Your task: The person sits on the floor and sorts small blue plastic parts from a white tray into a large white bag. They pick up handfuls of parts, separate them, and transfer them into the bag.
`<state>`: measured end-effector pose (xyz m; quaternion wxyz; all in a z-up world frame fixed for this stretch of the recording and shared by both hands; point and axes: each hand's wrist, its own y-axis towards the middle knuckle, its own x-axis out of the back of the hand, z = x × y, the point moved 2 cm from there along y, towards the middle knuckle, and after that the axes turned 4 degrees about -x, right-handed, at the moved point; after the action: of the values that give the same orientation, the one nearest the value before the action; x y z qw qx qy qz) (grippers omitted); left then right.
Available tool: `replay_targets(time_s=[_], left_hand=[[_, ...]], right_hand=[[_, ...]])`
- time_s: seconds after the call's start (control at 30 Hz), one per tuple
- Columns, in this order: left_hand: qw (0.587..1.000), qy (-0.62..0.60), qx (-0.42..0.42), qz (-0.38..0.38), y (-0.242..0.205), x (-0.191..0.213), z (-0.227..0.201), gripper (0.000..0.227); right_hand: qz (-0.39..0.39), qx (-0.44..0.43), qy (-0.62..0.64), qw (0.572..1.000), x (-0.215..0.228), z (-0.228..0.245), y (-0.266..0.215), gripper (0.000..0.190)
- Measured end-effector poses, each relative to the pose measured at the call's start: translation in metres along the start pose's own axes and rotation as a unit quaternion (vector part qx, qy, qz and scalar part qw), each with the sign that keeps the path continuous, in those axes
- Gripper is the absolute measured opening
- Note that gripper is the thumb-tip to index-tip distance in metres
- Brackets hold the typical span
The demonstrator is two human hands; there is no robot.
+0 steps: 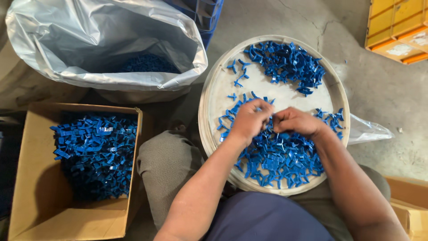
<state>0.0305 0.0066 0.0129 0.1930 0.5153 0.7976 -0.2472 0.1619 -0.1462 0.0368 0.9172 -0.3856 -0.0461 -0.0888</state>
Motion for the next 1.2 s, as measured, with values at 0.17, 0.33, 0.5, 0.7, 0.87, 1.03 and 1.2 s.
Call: replay_targets(time_s=[0.17, 0.33, 0.5, 0.7, 0.87, 1.03, 1.2], left_hand=[[0.968, -0.222, -0.054, -0.105, 0.008, 0.03, -0.031, 0.009], [0.951, -0.256, -0.1, -0.142, 0.009, 0.037, -0.048, 0.01], [0.965, -0.148, -0.078, -0.201, 0.016, 0.045, -0.048, 0.015], [0.971, -0.022, -0.038, -0.234, 0.022, 0.045, -0.03, 0.022], [0.992, -0.023, -0.043, -0.114, 0.023, 0.033, -0.024, 0.025], [0.988, -0.137, -0.019, -0.067, 0.012, 0.028, -0.038, 0.02], [0.94, -0.284, -0.153, -0.108, 0.002, 0.052, -0.074, 0.019]], right_hand=[[-0.23, -0.004, -0.293, 0.928, -0.01, 0.022, 0.022, 0.035], [-0.446, 0.19, -0.384, 0.786, -0.013, 0.083, 0.068, 0.026], [-0.429, 0.12, -0.459, 0.769, -0.017, 0.102, 0.096, 0.018], [-0.433, 0.205, -0.389, 0.787, -0.028, 0.099, 0.049, 0.015], [-0.379, 0.25, -0.28, 0.846, -0.036, 0.079, 0.022, 0.015], [-0.108, 0.202, 0.313, 0.922, -0.035, 0.047, 0.02, 0.015], [-0.135, 0.142, -0.182, 0.964, -0.041, 0.049, 0.011, 0.023]])
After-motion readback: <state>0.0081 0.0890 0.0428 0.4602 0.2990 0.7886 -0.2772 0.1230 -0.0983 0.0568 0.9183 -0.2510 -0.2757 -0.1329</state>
